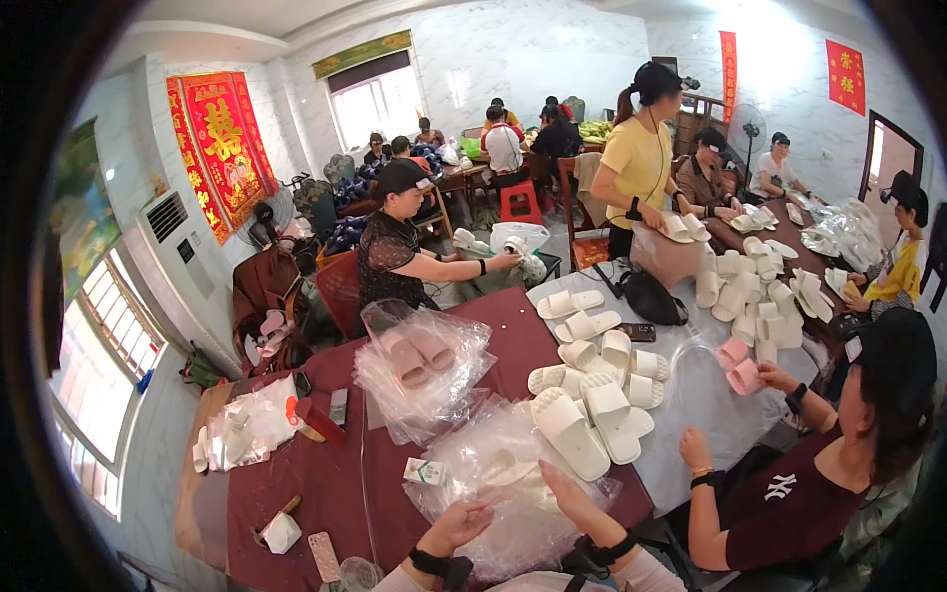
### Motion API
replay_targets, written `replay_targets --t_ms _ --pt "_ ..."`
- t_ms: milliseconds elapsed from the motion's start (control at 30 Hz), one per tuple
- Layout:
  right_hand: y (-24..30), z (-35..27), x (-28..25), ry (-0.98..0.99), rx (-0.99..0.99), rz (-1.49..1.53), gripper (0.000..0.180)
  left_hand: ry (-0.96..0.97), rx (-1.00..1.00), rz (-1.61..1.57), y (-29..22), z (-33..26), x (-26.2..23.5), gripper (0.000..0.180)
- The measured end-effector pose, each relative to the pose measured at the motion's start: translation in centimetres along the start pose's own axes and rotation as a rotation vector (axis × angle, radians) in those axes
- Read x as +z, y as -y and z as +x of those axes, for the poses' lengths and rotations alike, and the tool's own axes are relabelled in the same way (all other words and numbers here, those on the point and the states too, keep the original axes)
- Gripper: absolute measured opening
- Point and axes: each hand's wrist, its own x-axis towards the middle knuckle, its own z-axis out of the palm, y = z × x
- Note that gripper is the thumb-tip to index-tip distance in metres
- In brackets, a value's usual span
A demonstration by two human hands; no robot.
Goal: The recorder is packing white and pink shoe components into plastic bags and larger green sacks.
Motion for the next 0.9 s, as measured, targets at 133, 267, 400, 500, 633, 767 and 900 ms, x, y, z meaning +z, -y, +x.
replay_targets --t_ms 133,267,400,500,633,767,900 --pt "1.7 -2.1 -2.0 0.193 -0.115 -0.094 0.057 -0.181 0.182 -0.020 -1.2 -0.2 3.1 0.041" --pt "3.1 -3.7 -3.6 0.099 -0.216 -0.279 0.064 -0.237 0.223 -0.135 -1.1 0.7 4.7 0.048" --pt "5.4 -5.0 -2.6 -0.317 -0.576 -0.995 0.088 -0.149 0.180 0.080 -0.2 0.9 5.9 0.045" --pt "3.6 -3.8 -2.6 -0.174 -0.612 -1.314 0.102 -0.160 0.198 0.233 1.1 0.9 8.4 0.049" --pt "0.1 -3.0 -3.2 -0.035 -0.534 -1.021 0.091 -0.081 0.185 0.376 3.2 -0.5 11.8 0.052" --pt "-0.7 -3.0 -3.8 0.002 -0.616 -1.170 0.068 -0.059 0.175 0.560 5.0 -1.6 12.6 0.060" --pt "-1.4 -1.4 -4.2 -0.057 -0.711 -0.962 0.044 -0.040 0.318 0.518 5.8 -3.1 13.3 0.064"
